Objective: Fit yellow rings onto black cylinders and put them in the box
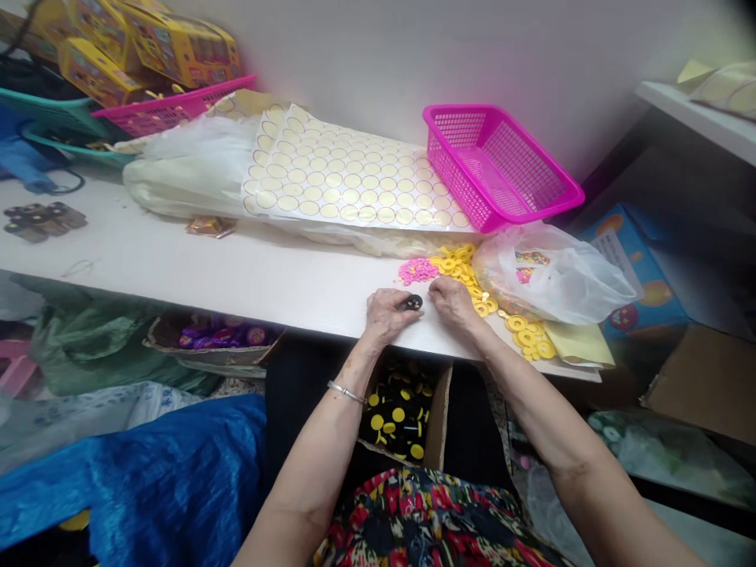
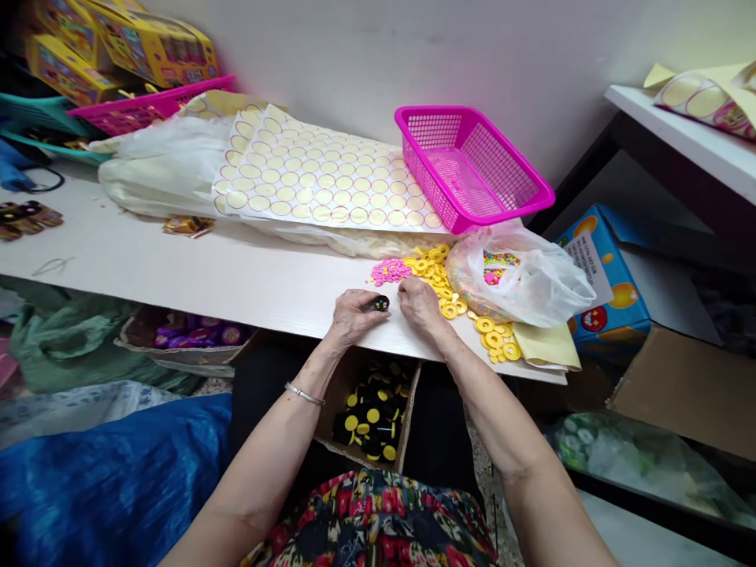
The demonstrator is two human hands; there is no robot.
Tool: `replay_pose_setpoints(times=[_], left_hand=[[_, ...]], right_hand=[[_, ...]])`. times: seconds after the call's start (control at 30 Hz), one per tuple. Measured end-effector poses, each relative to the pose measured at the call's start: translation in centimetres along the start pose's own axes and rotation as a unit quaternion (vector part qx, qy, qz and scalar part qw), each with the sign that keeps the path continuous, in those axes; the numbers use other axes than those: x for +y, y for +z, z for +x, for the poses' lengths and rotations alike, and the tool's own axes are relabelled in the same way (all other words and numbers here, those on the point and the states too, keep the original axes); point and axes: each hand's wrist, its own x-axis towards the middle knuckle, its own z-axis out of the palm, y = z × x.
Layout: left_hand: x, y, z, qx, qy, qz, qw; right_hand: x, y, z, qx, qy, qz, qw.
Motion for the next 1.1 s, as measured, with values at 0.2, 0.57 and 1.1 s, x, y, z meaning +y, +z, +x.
replay_pose_setpoints(times=[0.2,0.57,1.1], left_hand=[[1.0,-0.6,0.0,-0.015,0.021,0.029,0.999],[0.6,-0.3,-0.1,-0.016,0.008,0.025,1.0],[0.0,-0.1,0.1,0.008,0.001,0.008,1.0]], right_hand=[[-1.9,-0.9,-0.6,-0.008,-0.126,0.005,0.992],[-3.7,-1.6,-0.8,-0.07,-0.178,-0.114,0.975],[1.1,-1.7,-4.7,0.164,0.04,0.132,0.977]])
